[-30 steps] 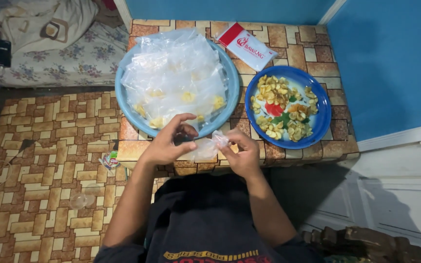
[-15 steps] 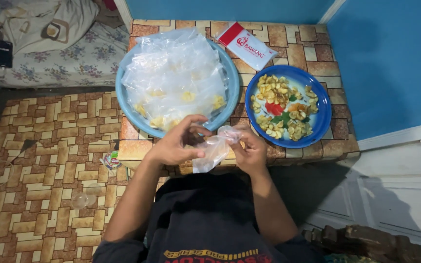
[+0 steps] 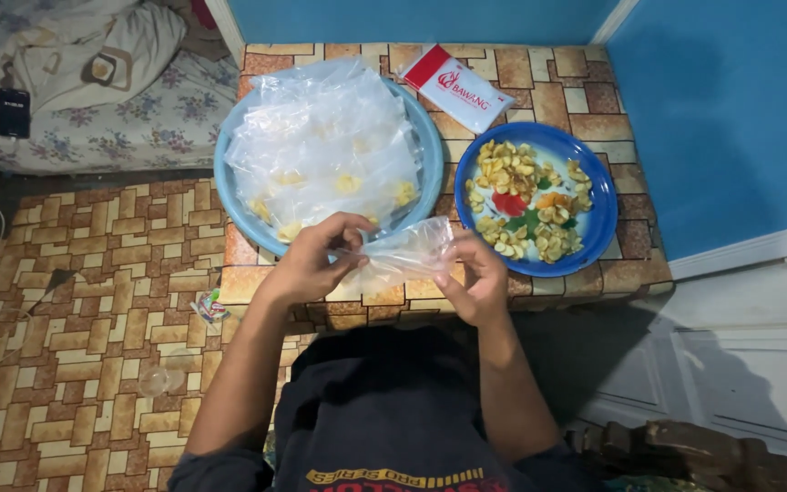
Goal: A person is manually sorting and packaging small food items into individual plastic bags at a table.
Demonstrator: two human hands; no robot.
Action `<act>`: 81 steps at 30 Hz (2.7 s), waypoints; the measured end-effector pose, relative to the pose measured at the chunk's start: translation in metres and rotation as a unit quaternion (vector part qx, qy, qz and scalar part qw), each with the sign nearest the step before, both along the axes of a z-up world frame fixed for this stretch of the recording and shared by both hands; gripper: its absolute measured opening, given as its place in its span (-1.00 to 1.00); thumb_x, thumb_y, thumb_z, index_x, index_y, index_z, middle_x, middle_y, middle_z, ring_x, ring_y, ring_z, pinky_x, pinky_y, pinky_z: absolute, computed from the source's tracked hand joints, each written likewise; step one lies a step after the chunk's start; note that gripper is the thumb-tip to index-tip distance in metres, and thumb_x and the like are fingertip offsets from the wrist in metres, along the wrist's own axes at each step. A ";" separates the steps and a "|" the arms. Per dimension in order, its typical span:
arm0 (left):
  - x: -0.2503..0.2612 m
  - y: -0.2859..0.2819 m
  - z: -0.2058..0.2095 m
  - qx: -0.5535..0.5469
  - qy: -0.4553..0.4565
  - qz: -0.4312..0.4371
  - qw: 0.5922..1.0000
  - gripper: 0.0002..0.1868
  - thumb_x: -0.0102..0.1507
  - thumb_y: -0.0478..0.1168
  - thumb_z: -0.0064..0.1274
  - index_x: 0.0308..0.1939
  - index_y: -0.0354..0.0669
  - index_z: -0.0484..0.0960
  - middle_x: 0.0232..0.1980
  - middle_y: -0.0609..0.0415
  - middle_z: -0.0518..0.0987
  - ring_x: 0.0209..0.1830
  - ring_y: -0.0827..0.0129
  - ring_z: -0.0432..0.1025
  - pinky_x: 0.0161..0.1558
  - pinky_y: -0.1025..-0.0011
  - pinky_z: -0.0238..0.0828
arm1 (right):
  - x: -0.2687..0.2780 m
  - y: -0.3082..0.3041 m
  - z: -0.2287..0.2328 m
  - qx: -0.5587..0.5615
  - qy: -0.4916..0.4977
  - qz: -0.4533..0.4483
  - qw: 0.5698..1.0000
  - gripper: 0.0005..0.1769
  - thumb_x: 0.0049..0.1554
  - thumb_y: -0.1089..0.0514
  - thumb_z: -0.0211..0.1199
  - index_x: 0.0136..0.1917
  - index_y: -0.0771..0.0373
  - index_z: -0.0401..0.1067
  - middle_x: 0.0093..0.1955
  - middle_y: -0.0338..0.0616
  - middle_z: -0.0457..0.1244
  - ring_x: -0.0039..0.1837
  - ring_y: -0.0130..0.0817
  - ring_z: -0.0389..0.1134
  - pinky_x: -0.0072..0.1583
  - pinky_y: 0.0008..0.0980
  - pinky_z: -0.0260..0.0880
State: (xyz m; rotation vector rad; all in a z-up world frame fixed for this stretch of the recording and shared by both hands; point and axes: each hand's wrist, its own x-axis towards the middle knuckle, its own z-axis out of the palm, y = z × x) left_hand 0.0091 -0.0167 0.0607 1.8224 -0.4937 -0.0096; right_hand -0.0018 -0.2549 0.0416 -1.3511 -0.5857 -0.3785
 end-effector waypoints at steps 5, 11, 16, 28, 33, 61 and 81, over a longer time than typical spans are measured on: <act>-0.003 -0.001 0.012 -0.006 -0.012 0.027 1.000 -0.62 0.03 -0.45 0.15 -0.07 -0.19 0.52 -0.44 -0.02 0.54 -0.45 0.17 0.48 -0.31 0.29 0.42 | 0.005 -0.012 0.021 -0.145 0.017 -0.012 0.989 -0.73 -0.12 0.15 0.39 -0.20 0.36 0.47 -0.37 -0.06 0.21 -0.22 -0.24 0.24 -0.08 -0.35 0.25; 0.000 0.004 0.004 -0.045 -0.023 0.056 0.997 -0.61 0.01 -0.42 0.20 -0.09 -0.19 0.54 -0.41 0.01 0.58 -0.44 0.27 0.49 -0.33 0.38 0.43 | 0.005 -0.005 0.036 -0.094 -0.057 0.000 0.994 -0.81 -0.21 0.31 0.46 -0.42 0.34 0.43 -0.25 0.07 0.33 -0.15 -0.09 0.36 -0.08 -0.29 0.34; 0.001 0.006 -0.007 -0.069 -0.032 0.084 0.994 -0.62 -0.01 -0.45 0.21 -0.11 -0.22 0.56 -0.42 0.01 0.56 -0.52 0.39 0.38 -0.44 0.47 0.36 | 0.003 -0.007 0.022 -0.021 -0.049 -0.017 0.998 -0.76 -0.25 0.42 0.46 -0.45 0.43 0.36 -0.41 0.08 0.27 -0.32 -0.21 0.33 -0.22 -0.37 0.33; 0.002 0.012 -0.008 -0.187 -0.033 0.029 0.981 -0.64 0.07 -0.45 0.15 -0.05 -0.31 0.51 -0.39 -0.01 0.59 -0.51 0.54 0.37 -0.42 0.60 0.33 | 0.000 -0.008 0.019 -0.089 0.098 0.101 0.986 -0.71 -0.03 0.51 0.13 -0.01 0.42 0.46 -0.29 0.04 0.33 -0.18 -0.46 0.24 -0.16 -0.42 0.35; 0.005 0.017 -0.024 -0.219 -0.006 0.054 0.974 -0.69 0.13 -0.44 0.06 -0.03 -0.35 0.49 -0.43 -0.07 0.58 -0.61 0.51 0.38 -0.53 0.60 0.30 | 0.009 -0.013 0.022 -0.075 0.136 0.114 0.981 -0.56 -0.25 0.36 0.45 -0.05 0.39 0.48 -0.04 0.03 0.35 0.03 -0.40 0.25 -0.06 -0.42 0.37; -0.007 -0.027 0.008 0.325 -0.473 0.196 0.795 -0.56 0.12 -0.39 -0.05 0.08 0.03 0.47 -0.30 0.15 0.44 -0.24 0.31 0.39 0.15 -0.49 -0.25 | -0.009 0.022 0.061 -0.157 0.135 -0.002 0.978 -0.52 -0.27 0.33 0.49 -0.03 0.31 0.47 -0.23 0.04 0.36 -0.08 -0.24 0.37 -0.16 -0.35 0.45; 0.008 0.035 -0.020 -0.301 -0.020 0.008 0.953 -0.41 0.08 -0.55 0.06 0.17 -0.36 0.21 -0.40 -0.11 0.49 -0.49 0.42 0.42 -0.41 0.53 0.36 | -0.001 -0.002 0.064 -0.112 0.147 0.081 0.979 -0.37 -0.22 0.30 0.46 0.13 0.39 0.35 -0.28 0.09 0.35 -0.16 -0.46 0.31 -0.05 -0.34 0.41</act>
